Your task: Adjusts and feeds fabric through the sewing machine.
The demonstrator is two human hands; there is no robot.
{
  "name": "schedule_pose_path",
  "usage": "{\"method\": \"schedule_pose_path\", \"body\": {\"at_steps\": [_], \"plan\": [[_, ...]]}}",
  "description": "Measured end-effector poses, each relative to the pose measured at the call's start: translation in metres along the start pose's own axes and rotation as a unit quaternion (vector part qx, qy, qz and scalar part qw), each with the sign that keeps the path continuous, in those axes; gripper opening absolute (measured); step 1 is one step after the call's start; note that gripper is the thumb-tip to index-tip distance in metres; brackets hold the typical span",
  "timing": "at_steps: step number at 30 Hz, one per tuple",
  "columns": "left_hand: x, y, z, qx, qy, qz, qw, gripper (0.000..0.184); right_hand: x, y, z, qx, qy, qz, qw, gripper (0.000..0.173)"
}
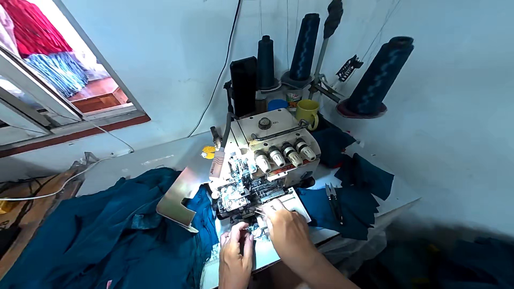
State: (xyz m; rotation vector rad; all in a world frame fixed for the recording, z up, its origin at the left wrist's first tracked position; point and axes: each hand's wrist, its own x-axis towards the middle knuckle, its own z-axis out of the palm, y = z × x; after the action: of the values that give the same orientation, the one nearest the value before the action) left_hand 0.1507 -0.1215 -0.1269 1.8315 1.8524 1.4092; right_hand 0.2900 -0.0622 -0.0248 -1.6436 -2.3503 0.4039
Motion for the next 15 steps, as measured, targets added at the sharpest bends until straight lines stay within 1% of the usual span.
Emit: {"method": "schedule_pose_path", "body": {"at_steps": [2, 4, 5, 8, 9, 10, 12, 13, 15], "plan": [[0.0, 0.0, -0.002, -0.006, 0.009, 0.006, 1.0, 0.022, -0.005, 0.015, 0.001, 0.016, 0.042, 0.006, 0.999, 0.025], [0.0, 0.0, -0.003, -0.02, 0.029, 0.012, 0.999, 0.02, -0.016, 0.032, -0.005, 0.075, 0.039, 0.02, 0.996, 0.025], [-0.001, 0.0, -0.004, -0.027, 0.037, 0.013, 0.999, 0.022, -0.023, 0.042, -0.006, 0.107, 0.053, 0.017, 0.993, 0.025], [-0.001, 0.0, -0.003, -0.035, 0.037, 0.028, 0.998, 0.032, -0.045, 0.068, 0.012, 0.169, 0.169, -0.022, 0.971, 0.021], [-0.002, -0.001, -0.003, -0.029, 0.033, 0.035, 0.998, 0.034, -0.051, 0.074, 0.018, 0.18, 0.191, -0.029, 0.965, 0.02], [-0.001, 0.0, -0.002, -0.021, 0.031, 0.039, 0.999, 0.033, -0.057, 0.077, 0.024, 0.181, 0.19, -0.027, 0.964, 0.018], [-0.002, 0.0, -0.002, -0.012, 0.031, 0.038, 0.999, 0.029, -0.067, 0.079, 0.031, 0.176, 0.152, 0.0, 0.973, 0.016], [-0.002, 0.0, -0.002, -0.012, 0.033, 0.034, 0.999, 0.025, -0.07, 0.08, 0.033, 0.184, 0.151, 0.011, 0.971, 0.015], [-0.002, 0.0, -0.002, -0.019, 0.04, 0.025, 0.999, 0.023, -0.074, 0.082, 0.036, 0.211, 0.206, 0.006, 0.955, 0.017]]}}
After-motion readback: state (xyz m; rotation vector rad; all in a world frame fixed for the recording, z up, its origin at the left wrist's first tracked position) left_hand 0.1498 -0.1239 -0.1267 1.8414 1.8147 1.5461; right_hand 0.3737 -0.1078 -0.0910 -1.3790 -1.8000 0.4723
